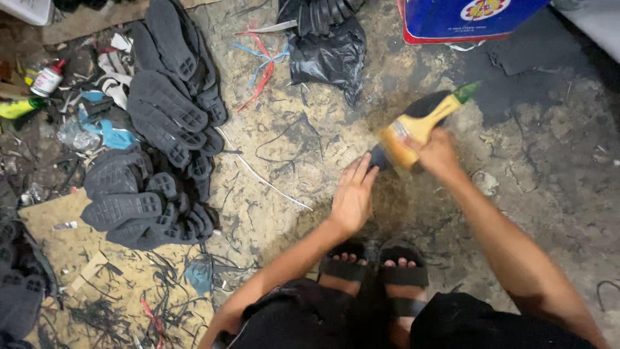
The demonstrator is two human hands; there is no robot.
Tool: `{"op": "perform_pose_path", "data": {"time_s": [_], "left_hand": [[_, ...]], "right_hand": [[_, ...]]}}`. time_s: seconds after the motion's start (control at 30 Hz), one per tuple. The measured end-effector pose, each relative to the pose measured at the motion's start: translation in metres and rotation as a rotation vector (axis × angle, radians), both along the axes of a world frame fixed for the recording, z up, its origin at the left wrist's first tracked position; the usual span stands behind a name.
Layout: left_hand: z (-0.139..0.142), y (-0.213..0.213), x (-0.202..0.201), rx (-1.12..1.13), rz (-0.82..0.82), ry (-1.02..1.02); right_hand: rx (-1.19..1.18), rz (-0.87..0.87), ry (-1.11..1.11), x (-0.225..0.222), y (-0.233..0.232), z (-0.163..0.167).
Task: The person sits on the floor of a shoe workshop and uses a wide bristle brush to brush black rubber sandal soles one at a time, holding each sole steady with the other hand, then sets the brushed sole aside with a pile of finished soles. At the end the person stands and picks up a white pad near a shelf of shoe lasts.
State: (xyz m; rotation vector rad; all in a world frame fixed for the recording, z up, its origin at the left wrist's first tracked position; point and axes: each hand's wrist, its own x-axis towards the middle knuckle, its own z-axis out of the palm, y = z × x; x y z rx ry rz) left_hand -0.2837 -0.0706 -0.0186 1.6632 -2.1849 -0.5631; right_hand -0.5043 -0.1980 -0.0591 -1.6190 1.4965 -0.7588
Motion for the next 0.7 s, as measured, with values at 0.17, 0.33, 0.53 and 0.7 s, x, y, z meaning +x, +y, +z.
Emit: {"op": "perform_pose_path", "data": {"time_s": [0.17, 0.33, 0.53, 0.7], "left_hand": [[-0.016, -0.025, -0.020, -0.011, -0.089, -0.386], [-0.029, -0.022, -0.027, 0.046, -0.174, -0.579], [-0.030, -0.022, -0.022, 0.039, -0.183, -0.571], [-0.021, -0.021, -0.020, 0.017, -0.158, -0.568]], "right_hand": [[-0.376, 0.186, -0.120, 0.012, 0.015, 0.009], [-0.364, -0.131, 0.369, -0.034, -0.047, 0.060], [-0.358, 0.388, -0.228, 0.018, -0.021, 0.047], [-0.534, -0.130, 0.096, -0.039, -0.062, 0.033]]}}
